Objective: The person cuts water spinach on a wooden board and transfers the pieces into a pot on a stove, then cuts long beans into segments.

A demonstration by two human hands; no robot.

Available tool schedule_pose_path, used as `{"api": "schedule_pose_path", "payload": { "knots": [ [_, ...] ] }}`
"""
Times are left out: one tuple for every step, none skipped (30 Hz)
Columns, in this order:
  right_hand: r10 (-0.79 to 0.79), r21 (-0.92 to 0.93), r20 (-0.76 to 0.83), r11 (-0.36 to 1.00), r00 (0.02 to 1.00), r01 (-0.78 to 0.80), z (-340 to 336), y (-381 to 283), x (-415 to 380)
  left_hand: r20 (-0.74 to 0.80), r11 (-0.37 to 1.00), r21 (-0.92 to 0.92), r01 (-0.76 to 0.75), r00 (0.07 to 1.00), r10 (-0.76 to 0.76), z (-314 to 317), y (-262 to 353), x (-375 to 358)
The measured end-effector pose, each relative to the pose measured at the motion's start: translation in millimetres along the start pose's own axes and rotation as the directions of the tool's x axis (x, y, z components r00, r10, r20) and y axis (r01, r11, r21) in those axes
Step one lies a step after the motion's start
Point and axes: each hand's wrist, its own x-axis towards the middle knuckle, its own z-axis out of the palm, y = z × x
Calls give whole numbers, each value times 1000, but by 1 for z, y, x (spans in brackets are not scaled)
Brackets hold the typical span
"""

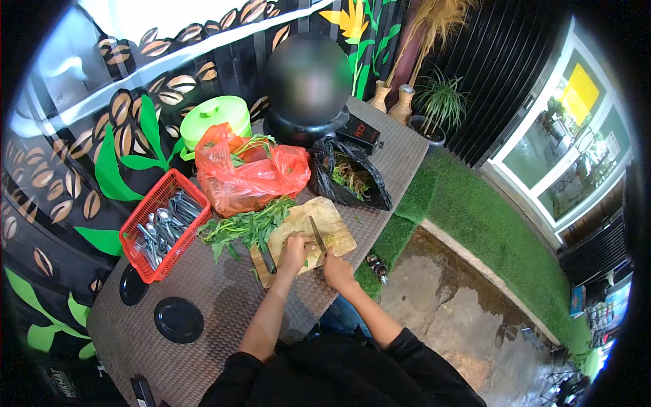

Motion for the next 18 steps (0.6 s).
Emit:
{"api": "schedule_pose_path", "payload": {
  "knots": [
    [9,9,15,1000,1000,-9,-1,0,0,1,1000,0,-2,1000,2,-2,3,1],
    [11,10,14,1000,1000,-11,-2,0,0,19,998,58,-7,1000,6,-4,6,1],
    [14,9,28,1000,1000,-15,-4,0,0,36,993,116,-13,999,8,-5,9,1],
    [17,7,42,1000,999,-17,-5,0,0,37,993,116,-13,999,9,-5,11,0],
    [17,8,43,1000,999,-17,-6,-1,1,4,995,101,-11,1000,11,-6,14,0],
    [14,20,53,1000,998,-16,-7,-1,2,-29,996,85,-10,1000,12,-5,15,-1],
    [12,33,64,999,998,-14,-8,-1,2,-28,996,85,-8,1000,11,-4,17,-3],
    [12,33,66,999,998,-15,-8,-2,1,-68,997,77,-10,998,15,-2,19,-5],
    [4,31,37,1000,999,-5,-4,-2,1,-109,998,68,-11,994,19,-1,22,-8],
    [-6,29,8,1000,1000,6,0,-3,0,-109,998,69,-10,994,18,0,25,-10],
    [-7,30,9,1000,1000,7,5,-5,-1,-121,995,96,-7,992,19,1,27,-12],
    [20,17,-4,1000,1000,-20,12,-7,-3,-133,993,122,-4,991,21,3,26,-14],
    [47,4,-19,999,999,-47,16,-9,-2,-134,993,122,-5,991,21,4,25,-14],
    [49,4,-20,999,999,-49,20,-10,1,-138,989,147,-4,990,24,6,23,-13],
    [42,0,-30,999,999,-42,21,-12,3,-141,985,171,-3,990,28,6,24,-12],
    [33,-4,-39,999,999,-33,22,-13,4,-141,986,169,-3,990,28,6,25,-11],
    [34,-6,-36,999,999,-34,21,-11,8,-154,985,170,11,988,16,6,26,-10],
    [-3,-7,-43,1000,999,3,16,-9,14,-164,985,170,24,986,4,7,27,-12]
  ]
}}
